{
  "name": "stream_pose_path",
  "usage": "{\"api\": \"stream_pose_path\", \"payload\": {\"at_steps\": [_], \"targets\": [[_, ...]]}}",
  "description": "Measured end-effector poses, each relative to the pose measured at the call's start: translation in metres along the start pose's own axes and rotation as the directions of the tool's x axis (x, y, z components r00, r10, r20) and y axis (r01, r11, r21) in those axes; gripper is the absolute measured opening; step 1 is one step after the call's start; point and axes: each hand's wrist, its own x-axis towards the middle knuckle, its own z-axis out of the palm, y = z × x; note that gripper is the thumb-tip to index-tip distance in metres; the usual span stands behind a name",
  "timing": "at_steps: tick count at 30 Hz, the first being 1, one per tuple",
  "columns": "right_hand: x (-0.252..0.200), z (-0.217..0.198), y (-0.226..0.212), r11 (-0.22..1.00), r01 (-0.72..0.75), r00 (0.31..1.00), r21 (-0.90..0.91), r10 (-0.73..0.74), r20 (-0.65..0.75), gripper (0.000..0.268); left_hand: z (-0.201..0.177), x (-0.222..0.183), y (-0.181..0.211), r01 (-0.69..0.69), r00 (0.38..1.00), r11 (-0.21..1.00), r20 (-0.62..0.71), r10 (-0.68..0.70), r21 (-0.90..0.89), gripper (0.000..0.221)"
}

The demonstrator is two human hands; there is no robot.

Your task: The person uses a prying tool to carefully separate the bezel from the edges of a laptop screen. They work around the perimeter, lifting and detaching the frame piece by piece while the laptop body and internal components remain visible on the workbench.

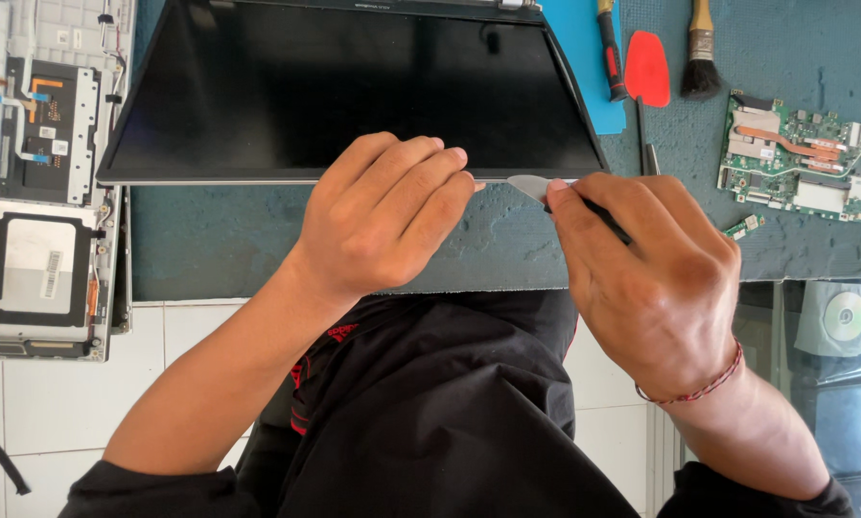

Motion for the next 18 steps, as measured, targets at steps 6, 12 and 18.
{"api": "stream_pose_path", "payload": {"at_steps": [6,12,18], "targets": [[0.0025,-0.0029,-0.0038,0.999,0.001,1.000,0.037,-0.001,0.012,0.014,0.0006,0.0000,-0.0009,0.011,1.000,1.000,0.002,-0.011,0.003,0.011],[0.0014,-0.0004,-0.0042,0.998,-0.014,1.000,0.058,0.015,-0.021,0.015,0.0006,-0.0002,-0.0007,0.011,1.000,1.000,0.004,-0.011,0.016,0.013],[0.0028,-0.0007,-0.0049,0.998,-0.032,0.999,0.056,0.032,-0.005,0.014,0.0000,0.0006,-0.0007,0.013,1.000,1.000,0.007,-0.013,-0.007,0.013]]}}
